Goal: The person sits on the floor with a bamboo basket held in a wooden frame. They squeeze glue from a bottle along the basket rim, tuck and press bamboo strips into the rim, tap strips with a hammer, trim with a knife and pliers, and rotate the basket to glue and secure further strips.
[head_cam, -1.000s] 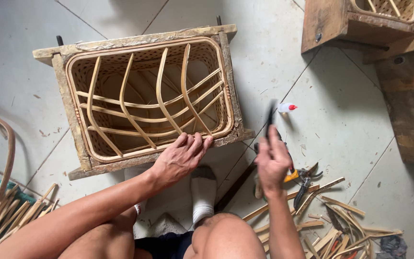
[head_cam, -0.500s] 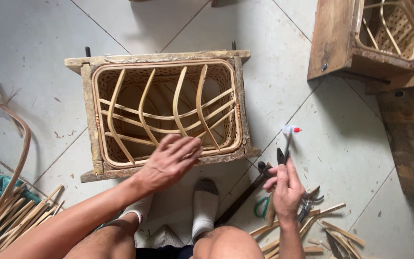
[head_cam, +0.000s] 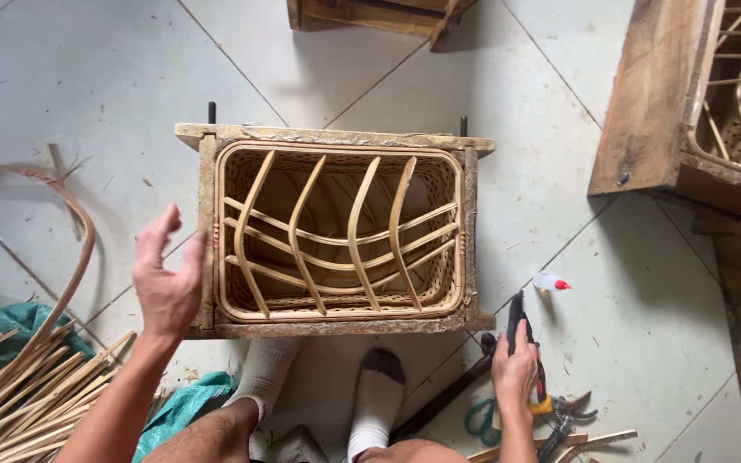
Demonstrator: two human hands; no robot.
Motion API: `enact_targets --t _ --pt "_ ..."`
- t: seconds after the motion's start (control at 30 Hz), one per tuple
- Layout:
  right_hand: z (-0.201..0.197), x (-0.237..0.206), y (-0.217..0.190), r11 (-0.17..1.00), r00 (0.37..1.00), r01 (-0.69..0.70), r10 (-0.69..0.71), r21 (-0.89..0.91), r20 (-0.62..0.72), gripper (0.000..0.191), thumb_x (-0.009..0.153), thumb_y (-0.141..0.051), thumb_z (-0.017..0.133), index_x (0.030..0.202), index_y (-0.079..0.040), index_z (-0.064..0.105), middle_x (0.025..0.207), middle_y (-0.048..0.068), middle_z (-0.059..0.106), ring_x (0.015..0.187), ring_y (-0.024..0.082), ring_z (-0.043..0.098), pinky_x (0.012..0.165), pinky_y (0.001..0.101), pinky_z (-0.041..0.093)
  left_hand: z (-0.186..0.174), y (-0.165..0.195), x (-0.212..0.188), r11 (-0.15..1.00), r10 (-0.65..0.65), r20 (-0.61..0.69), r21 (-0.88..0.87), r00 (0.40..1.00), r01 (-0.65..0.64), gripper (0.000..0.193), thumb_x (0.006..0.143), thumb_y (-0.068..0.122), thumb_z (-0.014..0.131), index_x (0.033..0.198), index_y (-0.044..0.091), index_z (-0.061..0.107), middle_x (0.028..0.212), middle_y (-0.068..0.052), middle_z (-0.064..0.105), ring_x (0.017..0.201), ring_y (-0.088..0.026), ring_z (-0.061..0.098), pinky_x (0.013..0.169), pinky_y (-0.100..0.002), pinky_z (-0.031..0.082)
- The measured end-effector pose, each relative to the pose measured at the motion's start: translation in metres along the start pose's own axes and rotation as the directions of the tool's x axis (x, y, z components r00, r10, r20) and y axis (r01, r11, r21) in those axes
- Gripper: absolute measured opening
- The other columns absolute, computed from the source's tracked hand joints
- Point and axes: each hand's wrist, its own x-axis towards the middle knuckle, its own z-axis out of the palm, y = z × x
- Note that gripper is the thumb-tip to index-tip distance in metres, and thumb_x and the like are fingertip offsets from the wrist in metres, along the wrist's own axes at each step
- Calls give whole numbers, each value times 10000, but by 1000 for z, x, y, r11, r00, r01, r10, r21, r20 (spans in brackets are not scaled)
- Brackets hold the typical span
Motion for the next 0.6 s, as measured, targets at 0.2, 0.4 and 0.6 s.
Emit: enact_targets --t 0.2,0.4,0.6 --pt "1 15 15 999 999 -25 26 -44 28 689 944 -229 660 1582 -109 431 1075 225 653 895 374 667 794 493 532 -8 7 -36 986 -80 240 162 968 41 954 899 308 750 1599 -91 238 1437 -363 510 1256 -413 570 1032 -495 485" --pt "-8 -25 34 976 996 60 -45 211 -72 552 977 -209 668 1489 -61 524 1170 202 678 998 330 688 872 428 550 -3 3 -44 926 -358 241 216 902 309 831 899 238 683 1620 54 313 1075 -247 729 898 -379 736 815 -445 596" --pt "-4 -50 56 994 990 106 -103 28 -93 535 868 -251 776 1332 -28 628 1097 243 691 1008 422 648 876 489 512 -7 3 -62 957 -244 198 205 949 203 539 918 213 676 1418 76 526 987 -220 723 796 -371 710 730 -485 555"
